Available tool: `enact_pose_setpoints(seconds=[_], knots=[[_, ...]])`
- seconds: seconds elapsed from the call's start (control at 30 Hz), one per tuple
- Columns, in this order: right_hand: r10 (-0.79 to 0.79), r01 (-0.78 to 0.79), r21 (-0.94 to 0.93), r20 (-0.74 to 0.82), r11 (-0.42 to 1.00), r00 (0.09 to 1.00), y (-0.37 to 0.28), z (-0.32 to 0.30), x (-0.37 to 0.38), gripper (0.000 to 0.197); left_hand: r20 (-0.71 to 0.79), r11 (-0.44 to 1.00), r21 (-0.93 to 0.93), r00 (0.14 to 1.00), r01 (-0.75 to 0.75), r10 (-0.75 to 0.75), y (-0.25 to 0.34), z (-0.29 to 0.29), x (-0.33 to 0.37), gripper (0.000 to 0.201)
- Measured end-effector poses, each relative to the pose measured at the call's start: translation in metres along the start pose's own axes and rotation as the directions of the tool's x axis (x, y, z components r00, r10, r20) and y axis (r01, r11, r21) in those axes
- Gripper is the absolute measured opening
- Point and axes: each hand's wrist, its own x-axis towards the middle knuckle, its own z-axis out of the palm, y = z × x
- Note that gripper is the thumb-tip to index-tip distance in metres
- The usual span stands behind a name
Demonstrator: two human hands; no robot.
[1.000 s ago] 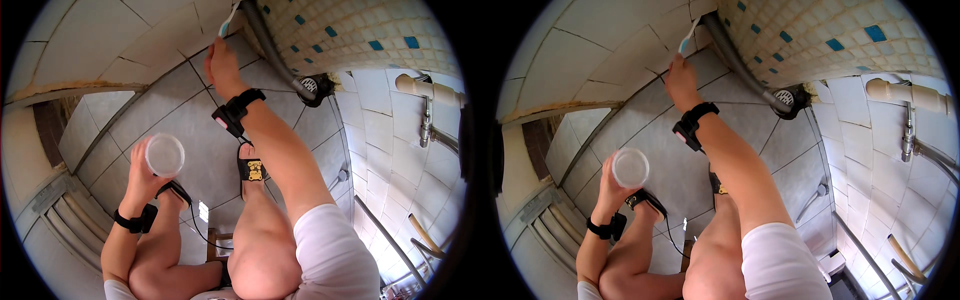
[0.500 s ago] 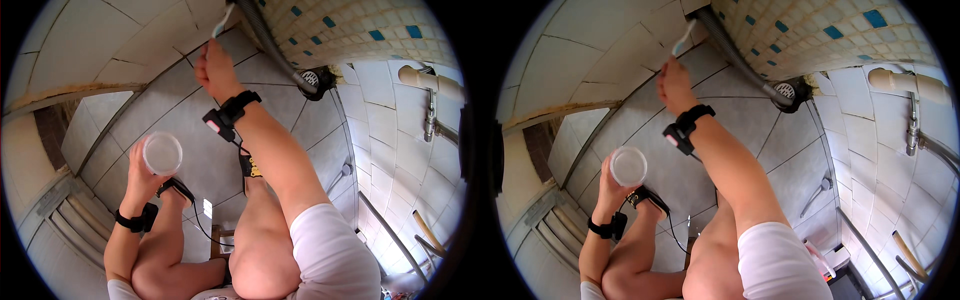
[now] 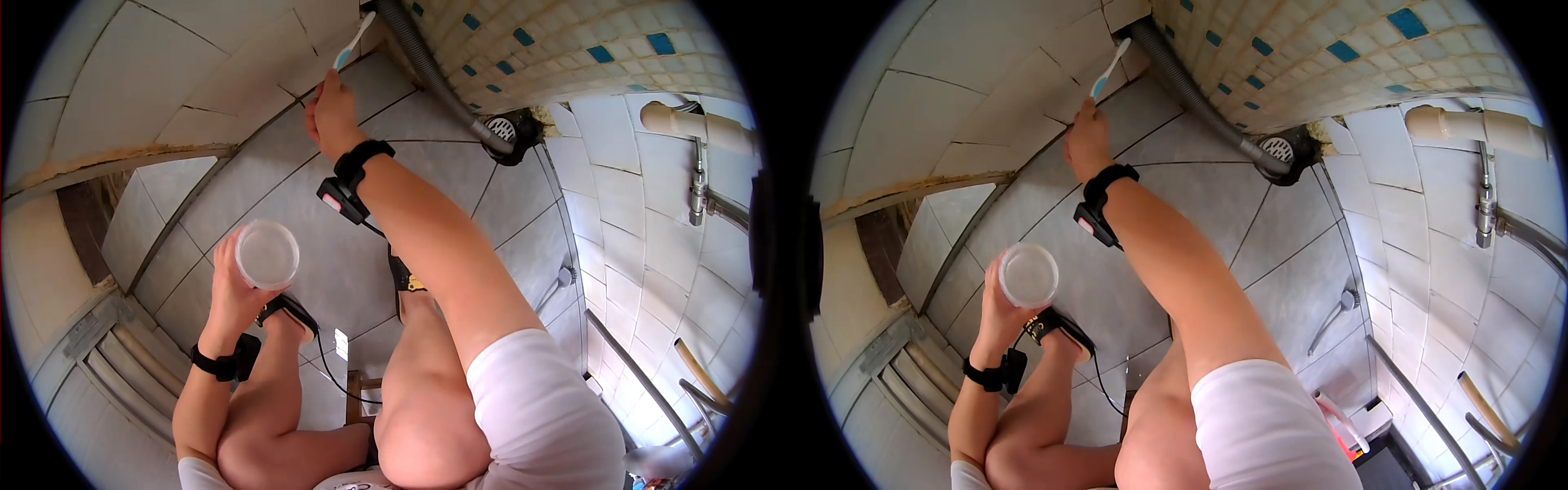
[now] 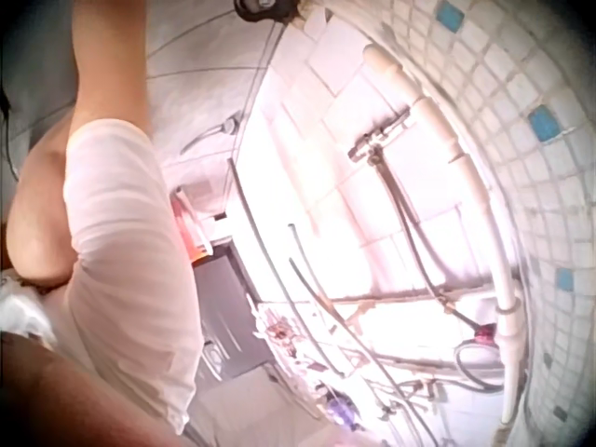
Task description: The person is scrubbing bathroom wall tiles with a toothbrush.
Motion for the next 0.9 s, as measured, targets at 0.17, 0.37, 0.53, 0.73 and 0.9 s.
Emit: enact_pose_setpoints(seconds=[0.17, 0.37, 0.53, 0.73, 0.9], knots=[[0.254, -0.258, -0.117, -0.052, 0.959, 0.966, 0.032, -0.025, -0.004, 0.026, -0.020, 0.999, 0.028, 0.999, -0.024, 0.025, -0.004, -0.004, -0.004, 0.075], [-0.665, 0.195, -0.875, 0.466, -0.442, 0.584, 0.002, -0.108, -0.021, 0.022, -0.072, 1.000, -0.018, 0.997, -0.006, 0.005, -0.010, -0.009, -0.006, 0.076], [-0.656, 0.130, -0.991, 0.123, -0.038, 0.744, -0.071, -0.118, -0.037, 0.029, -0.044, 0.997, -0.028, 0.996, -0.076, 0.075, -0.008, -0.010, -0.007, 0.078], [-0.666, 0.114, -0.922, 0.350, -0.371, 0.659, -0.091, -0.112, -0.040, 0.032, -0.098, 0.996, -0.056, 0.993, -0.063, 0.057, -0.014, -0.016, -0.013, 0.077], [-0.622, -0.029, -0.832, 0.391, -0.554, 0.678, -0.108, -0.085, -0.047, 0.027, -0.090, 0.991, -0.100, 0.993, -0.086, 0.077, -0.011, -0.016, -0.019, 0.079]])
